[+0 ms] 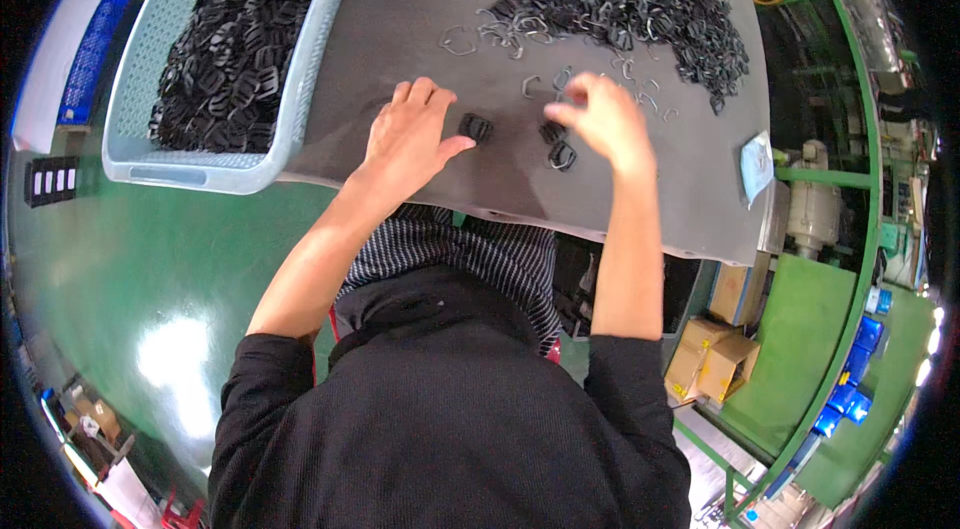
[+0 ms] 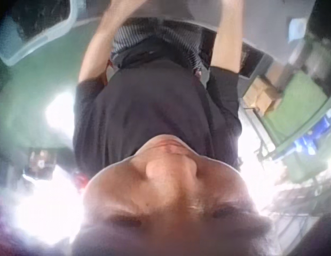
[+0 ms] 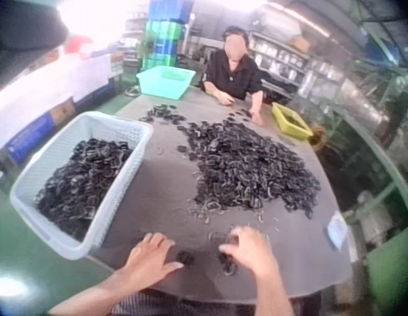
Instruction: The person sorts small black plastic components by hand on a workstation table, picking them from a central pile and placing them into a blue basket or checking them.
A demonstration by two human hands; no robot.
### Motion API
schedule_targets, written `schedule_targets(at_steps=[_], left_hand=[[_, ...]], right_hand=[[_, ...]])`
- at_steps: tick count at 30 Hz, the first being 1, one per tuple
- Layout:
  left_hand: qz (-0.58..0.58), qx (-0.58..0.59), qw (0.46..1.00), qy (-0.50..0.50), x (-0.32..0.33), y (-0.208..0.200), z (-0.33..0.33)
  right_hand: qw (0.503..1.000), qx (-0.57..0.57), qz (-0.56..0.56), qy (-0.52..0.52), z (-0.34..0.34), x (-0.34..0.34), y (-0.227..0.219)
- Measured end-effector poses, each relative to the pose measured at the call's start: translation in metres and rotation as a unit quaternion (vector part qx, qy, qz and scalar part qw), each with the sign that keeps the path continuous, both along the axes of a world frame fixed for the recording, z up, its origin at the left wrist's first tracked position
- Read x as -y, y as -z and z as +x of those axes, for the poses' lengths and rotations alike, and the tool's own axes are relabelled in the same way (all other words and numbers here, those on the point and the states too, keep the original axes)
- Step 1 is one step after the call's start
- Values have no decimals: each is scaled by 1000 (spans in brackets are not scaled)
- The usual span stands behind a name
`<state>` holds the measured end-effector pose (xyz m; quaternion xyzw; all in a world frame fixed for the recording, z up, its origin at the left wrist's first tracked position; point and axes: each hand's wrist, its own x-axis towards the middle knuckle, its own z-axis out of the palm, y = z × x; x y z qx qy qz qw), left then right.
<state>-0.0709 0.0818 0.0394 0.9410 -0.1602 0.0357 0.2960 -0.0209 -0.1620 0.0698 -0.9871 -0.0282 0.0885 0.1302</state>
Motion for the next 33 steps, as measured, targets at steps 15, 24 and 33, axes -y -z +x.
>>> schedule_targets(at_steps=[15, 24, 33], left_hand=[[-549, -375, 747, -2, 44, 22, 27], [-164, -69, 977, 122, 95, 15, 8], [-219, -130, 955, 149, 100, 18, 22]], right_hand=[[985, 2, 157, 67, -23, 15, 40], [932, -36, 354, 69, -18, 28, 57], [828, -62, 521, 200, -64, 68, 50]])
